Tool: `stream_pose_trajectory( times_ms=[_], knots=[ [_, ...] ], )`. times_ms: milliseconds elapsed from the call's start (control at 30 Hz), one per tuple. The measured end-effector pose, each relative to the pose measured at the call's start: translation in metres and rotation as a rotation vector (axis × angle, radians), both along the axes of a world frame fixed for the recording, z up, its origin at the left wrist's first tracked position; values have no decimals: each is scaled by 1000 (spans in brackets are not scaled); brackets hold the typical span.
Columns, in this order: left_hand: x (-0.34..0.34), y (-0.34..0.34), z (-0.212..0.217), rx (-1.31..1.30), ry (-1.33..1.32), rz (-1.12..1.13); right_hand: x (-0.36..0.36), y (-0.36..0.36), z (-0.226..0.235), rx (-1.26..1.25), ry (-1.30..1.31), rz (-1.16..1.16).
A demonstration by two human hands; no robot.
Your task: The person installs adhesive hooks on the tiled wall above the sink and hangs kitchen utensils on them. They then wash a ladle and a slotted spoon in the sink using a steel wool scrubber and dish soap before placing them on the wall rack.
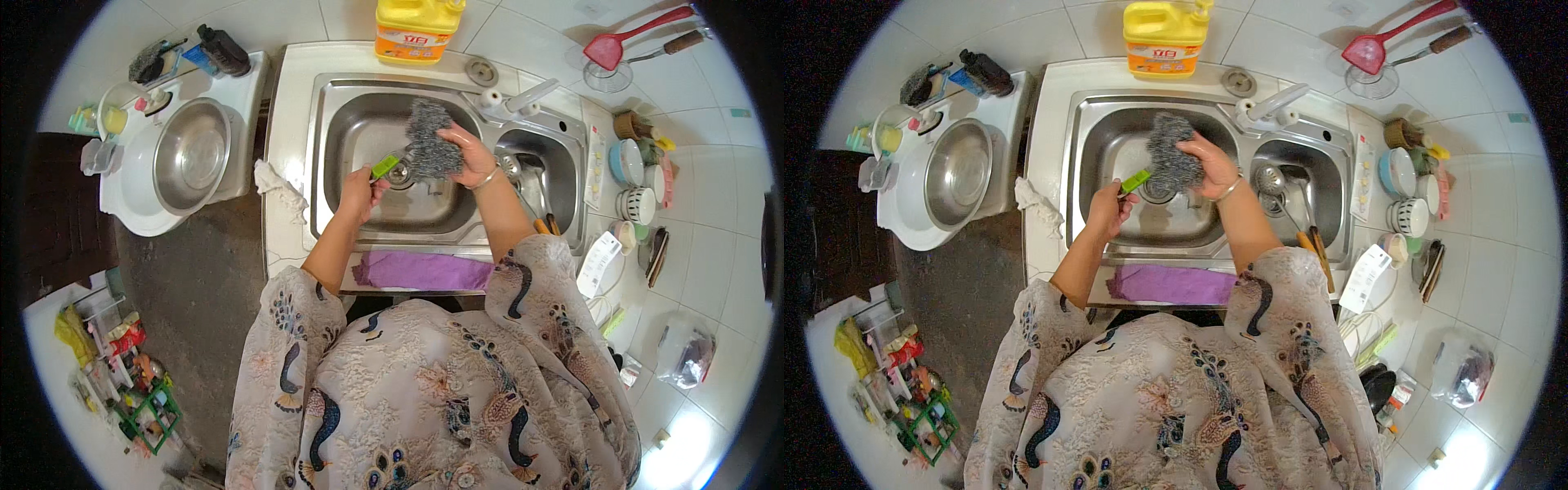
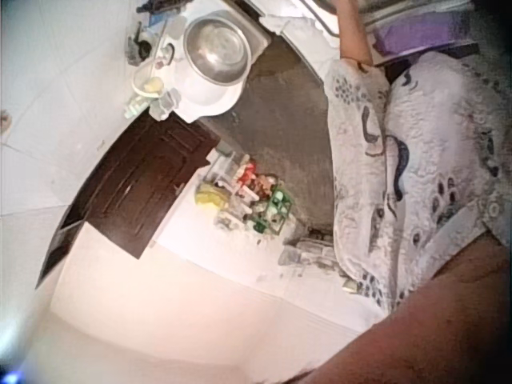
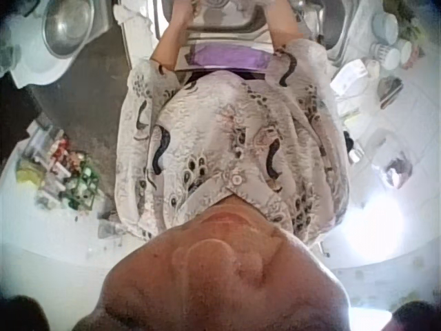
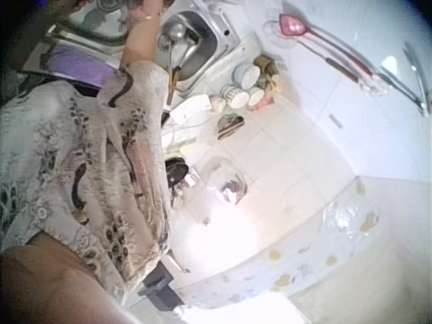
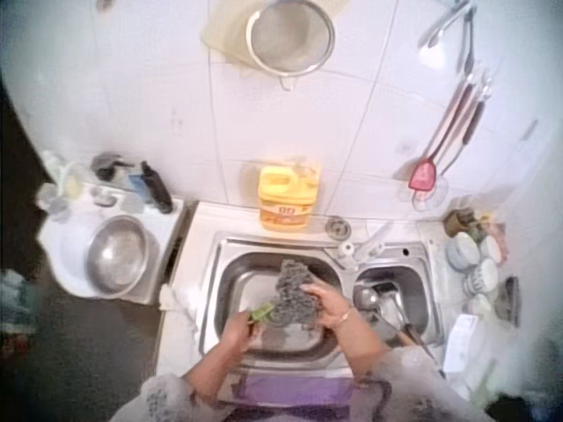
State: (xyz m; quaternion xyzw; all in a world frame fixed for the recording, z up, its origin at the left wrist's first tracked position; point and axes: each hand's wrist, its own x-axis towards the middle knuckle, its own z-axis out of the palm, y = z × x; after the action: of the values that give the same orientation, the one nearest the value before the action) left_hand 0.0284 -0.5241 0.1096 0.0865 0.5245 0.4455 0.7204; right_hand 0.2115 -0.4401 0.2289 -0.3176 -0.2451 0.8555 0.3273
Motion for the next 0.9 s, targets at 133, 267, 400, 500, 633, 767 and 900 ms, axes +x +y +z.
stream_pose_trajectory(
  times_ms=[133, 267, 400, 500, 633, 767, 900],
  knots=[
    [7, -8, 6, -26, 55, 68, 21, -12, -47, 3, -162, -66],
    [5, -12, 13, -75, 127, 31, 5, -29, -99, 887, -999, 155],
    [9, -17, 17, -90, 86, 123, -23, -50, -86, 871, -1065, 15],
    [15, -20, 10, -14, 140, 143, -35, -65, -86, 1164, -992, 142],
    [21, -31, -1, -1, 358, 72, -19, -45, -112, 1267, -1295, 149],
    [27, -29, -7, 35, 427, 57, -24, -61, -131, 1231, -1015, 63],
    [29, -34, -14, 61, 516, 85, -25, -48, -134, 1226, -1189, 124]
  ],
)
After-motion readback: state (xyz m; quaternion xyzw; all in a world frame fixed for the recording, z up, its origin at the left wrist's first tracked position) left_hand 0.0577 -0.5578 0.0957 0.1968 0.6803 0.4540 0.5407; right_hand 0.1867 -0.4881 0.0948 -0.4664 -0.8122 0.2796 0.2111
